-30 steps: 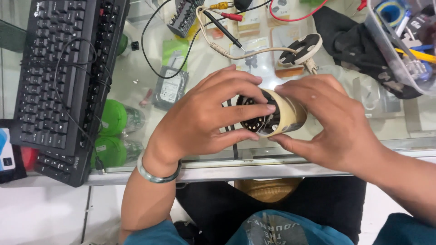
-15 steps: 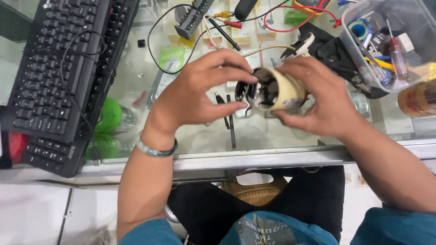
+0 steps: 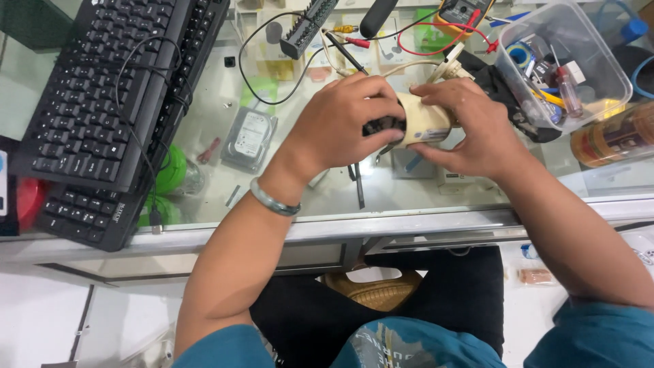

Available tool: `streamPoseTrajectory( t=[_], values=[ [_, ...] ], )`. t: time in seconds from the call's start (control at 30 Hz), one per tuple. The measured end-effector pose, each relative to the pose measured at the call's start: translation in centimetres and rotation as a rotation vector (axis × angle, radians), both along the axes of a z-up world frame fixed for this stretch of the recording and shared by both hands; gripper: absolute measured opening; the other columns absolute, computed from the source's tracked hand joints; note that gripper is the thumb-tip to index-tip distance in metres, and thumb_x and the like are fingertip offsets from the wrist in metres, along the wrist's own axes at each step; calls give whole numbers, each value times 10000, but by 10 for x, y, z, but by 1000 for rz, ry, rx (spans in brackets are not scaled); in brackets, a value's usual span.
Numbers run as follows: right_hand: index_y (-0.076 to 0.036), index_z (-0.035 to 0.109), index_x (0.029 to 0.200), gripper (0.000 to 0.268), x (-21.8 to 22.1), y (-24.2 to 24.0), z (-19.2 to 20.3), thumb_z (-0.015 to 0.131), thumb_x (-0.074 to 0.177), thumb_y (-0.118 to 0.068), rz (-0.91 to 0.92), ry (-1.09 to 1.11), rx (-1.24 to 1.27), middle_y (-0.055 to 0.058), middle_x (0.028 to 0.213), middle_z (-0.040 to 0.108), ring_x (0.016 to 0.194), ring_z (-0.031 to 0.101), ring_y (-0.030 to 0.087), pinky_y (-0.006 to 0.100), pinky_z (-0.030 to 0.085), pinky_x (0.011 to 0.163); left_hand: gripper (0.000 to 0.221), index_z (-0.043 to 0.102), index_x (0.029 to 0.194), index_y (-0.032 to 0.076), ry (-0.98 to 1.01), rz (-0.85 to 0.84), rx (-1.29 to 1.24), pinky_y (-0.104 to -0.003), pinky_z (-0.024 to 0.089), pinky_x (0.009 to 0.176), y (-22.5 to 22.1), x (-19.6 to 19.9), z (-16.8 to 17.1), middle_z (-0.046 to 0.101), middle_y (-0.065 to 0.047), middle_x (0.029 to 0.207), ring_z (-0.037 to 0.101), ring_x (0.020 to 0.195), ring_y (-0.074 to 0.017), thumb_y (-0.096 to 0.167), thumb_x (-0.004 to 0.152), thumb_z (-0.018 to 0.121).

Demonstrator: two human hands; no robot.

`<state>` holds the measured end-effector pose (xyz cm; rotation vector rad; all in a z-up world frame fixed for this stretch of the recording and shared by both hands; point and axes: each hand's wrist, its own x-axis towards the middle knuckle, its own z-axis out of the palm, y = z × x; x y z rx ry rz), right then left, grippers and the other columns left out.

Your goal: The person is disassembling a security camera, handling the IR LED board and lens, and then attempting to reassemble the components into the housing.

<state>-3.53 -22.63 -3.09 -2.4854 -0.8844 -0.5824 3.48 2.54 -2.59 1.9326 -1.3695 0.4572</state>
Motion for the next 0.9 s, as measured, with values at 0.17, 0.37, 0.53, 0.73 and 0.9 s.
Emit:
streamPoseTrajectory(
  t=[0.17, 0.37, 0.53, 0.73, 0.9],
  values=[
    [27, 538, 1290, 581, 4, -3, 18, 852, 902, -272, 89, -15, -75, 211, 1388, 654, 1241, 621, 401, 471, 515, 1015, 25, 777, 923, 131, 36, -41, -79, -357, 507, 730, -3, 2, -5, 654, 28, 948, 590, 859, -226, 149, 923, 794],
    [60, 547, 1263, 524, 2, 0, 39, 835, 968, -262, 165, -213, -254, 271, 1387, 658, 1190, 637, 444, 513, 543, 1004, 32, 776, 855, 152, 405, -20, -114, -317, 464, 838, -11, -3, -5, 641, 46, 854, 590, 892, -179, 179, 859, 759],
    [74, 590, 1237, 436, -4, 4, 41, 792, 1029, -251, 124, -328, -299, 269, 1374, 669, 1158, 640, 446, 509, 543, 974, 69, 708, 715, 127, 695, 108, -147, -242, 466, 683, -17, -11, 3, 614, 40, 753, 555, 801, -120, 98, 775, 727],
    [101, 585, 1218, 407, -6, 2, 22, 729, 1058, -244, 154, -419, -287, 316, 1368, 639, 1108, 667, 498, 559, 547, 954, 53, 720, 700, 125, 662, 111, -168, -245, 471, 674, -21, -8, -11, 621, 38, 742, 593, 741, -117, 118, 736, 682],
    [83, 572, 1218, 554, -9, -12, -2, 927, 933, -233, 98, -345, 24, 334, 1289, 652, 1174, 662, 496, 552, 522, 1036, 47, 740, 934, 123, 227, -45, -148, -344, 453, 760, -16, -13, 1, 659, -4, 899, 505, 855, -210, 169, 938, 731]
  ],
)
